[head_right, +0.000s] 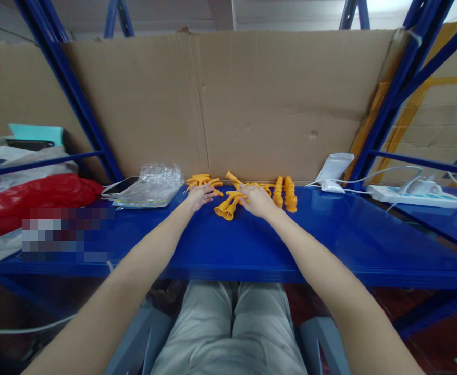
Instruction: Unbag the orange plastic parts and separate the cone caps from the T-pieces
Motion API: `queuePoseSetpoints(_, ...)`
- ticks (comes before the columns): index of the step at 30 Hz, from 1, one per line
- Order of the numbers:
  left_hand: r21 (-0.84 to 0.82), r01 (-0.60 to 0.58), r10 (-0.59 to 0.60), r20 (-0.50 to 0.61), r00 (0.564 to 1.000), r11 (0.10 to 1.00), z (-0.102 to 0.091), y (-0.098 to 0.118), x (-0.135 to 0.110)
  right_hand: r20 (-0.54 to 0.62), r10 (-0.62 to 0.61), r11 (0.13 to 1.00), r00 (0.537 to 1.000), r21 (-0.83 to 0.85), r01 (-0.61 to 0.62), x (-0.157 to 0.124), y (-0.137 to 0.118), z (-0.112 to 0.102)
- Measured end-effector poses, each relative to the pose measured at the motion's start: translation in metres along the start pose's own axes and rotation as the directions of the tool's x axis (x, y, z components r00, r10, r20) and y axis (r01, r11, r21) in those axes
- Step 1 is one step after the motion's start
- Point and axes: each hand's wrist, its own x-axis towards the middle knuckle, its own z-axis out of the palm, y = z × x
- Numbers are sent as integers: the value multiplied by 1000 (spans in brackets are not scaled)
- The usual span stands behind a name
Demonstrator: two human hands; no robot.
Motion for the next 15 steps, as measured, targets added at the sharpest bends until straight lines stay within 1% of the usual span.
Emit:
queuePoseSetpoints(2, 74, 3, -5, 25, 1000, 997, -1, 0, -1, 2, 1, 1000, 1000, 2, -1, 0, 0, 0)
queuePoseSetpoints(5, 214, -24, 10, 66, 998, 977, 2, -1, -3, 3, -11, 1000, 1000, 12, 11, 0, 1, 0)
queuePoseSetpoints(8, 320, -58, 49, 35, 998, 946, 5, -3, -3, 3, -21, 999, 1000, 24, 21, 0, 2, 1)
queuePoseSetpoints(12, 375, -66, 74, -7, 997, 925, 7, -5, 1, 8, -12, 1000, 1000, 19, 12, 0, 2, 1)
queuePoseSetpoints(15, 346, -73, 80, -5, 997, 935, 6, -6, 2, 10, -15, 1000, 1000, 24, 15, 0, 2, 2)
